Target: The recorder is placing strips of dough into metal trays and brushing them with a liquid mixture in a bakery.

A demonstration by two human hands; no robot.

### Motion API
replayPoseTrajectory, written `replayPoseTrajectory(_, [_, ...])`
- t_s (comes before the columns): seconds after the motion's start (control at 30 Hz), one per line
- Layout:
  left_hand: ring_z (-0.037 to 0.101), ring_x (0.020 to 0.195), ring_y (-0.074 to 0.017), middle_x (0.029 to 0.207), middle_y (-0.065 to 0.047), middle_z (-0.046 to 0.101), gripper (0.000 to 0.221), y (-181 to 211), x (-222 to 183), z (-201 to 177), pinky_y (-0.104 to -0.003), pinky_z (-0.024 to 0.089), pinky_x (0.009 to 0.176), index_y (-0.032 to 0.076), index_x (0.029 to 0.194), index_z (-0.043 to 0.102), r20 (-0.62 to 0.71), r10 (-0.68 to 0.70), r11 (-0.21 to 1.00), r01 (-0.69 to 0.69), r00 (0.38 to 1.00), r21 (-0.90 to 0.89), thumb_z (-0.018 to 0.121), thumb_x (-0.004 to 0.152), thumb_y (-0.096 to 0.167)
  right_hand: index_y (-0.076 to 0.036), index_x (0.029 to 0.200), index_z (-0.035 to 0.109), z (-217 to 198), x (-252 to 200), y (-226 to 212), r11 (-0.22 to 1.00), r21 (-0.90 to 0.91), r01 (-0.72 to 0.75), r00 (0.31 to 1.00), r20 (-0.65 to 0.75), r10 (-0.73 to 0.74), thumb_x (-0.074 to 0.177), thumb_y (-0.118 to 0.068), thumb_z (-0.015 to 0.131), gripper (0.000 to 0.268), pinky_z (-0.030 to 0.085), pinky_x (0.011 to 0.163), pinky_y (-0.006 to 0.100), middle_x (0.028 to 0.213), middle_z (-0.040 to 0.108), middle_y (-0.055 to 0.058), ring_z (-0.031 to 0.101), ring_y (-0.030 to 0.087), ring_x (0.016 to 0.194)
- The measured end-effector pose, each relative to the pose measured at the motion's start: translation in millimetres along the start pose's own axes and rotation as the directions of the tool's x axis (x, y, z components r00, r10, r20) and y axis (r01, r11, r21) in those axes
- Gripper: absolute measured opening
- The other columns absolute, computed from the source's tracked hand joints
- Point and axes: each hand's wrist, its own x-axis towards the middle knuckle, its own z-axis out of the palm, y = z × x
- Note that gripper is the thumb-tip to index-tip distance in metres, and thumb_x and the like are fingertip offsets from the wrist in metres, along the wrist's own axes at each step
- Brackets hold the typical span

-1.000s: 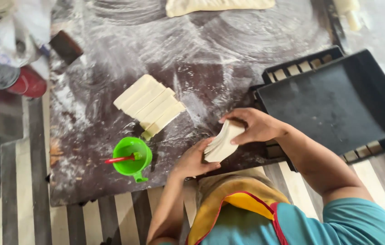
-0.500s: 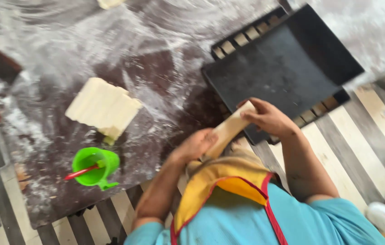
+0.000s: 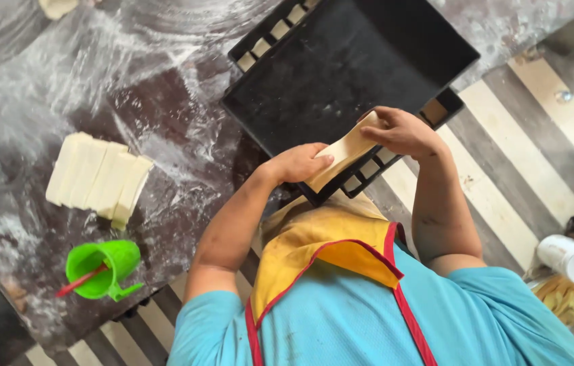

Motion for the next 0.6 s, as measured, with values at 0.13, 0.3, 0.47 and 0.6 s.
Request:
replayPoseTrajectory(0.13, [0.071,0.116,-0.0297,0.121,-0.017,0.074,0.057,-18,18,11,-0.039,0.053,0.097,0.005,0.14,0.055,0.145,-0.1,0.995,0.102,0.984,-0.005,0.055,0.096,0.041,-0.008,0.121,0.068,-3,-2,0,0.979,-0.186,-0.079,0.994,0.055,0.09,0.092,-0.039,0.069,0.042,0.055,0.076,0.038,0.098,0.075,0.013,0.07,0.025,0.087])
replayPoseTrajectory(0.3, [0.068,0.116,-0.0388,0.122,-0.026,0.07,0.072,10,7,6,-0.045,0.052,0.099,0.0,0.147,0.037,0.278,-0.193,0.89,0.049,0.941,0.454,0.059,0.095,0.044,-0.01,0.123,0.071,10,-3,28,0.896,-0.419,0.151,0.985,-0.018,-0.174,0.089,-0.034,0.072,0.042,0.056,0.083,0.044,0.107,0.073,0.017,0.069,0.036,0.093])
replayPoseTrajectory(0.47, [0.067,0.112,-0.0416,0.121,-0.023,0.071,0.056,26,-5,7,-0.05,0.053,0.096,0.007,0.132,0.054,0.146,-0.184,0.743,0.04,0.972,0.668,0.057,0.094,0.048,-0.014,0.109,0.078,37,-31,5,0.828,-0.561,-0.017,0.926,-0.321,-0.199,0.086,-0.035,0.079,0.031,0.054,0.089,0.042,0.111,0.072,0.01,0.065,0.033,0.101])
replayPoseTrajectory(0.6, [0.067,0.11,-0.0416,0.117,-0.023,0.071,0.056,-1,16,1,-0.05,0.054,0.094,0.004,0.124,0.061,0.249,-0.094,0.722,-0.106,0.964,0.683,0.06,0.096,0.053,-0.016,0.103,0.078,66,-42,-7,0.846,-0.499,-0.187,0.812,-0.563,-0.152,0.086,-0.029,0.081,0.021,0.052,0.09,0.04,0.112,0.072,0.006,0.063,0.029,0.105])
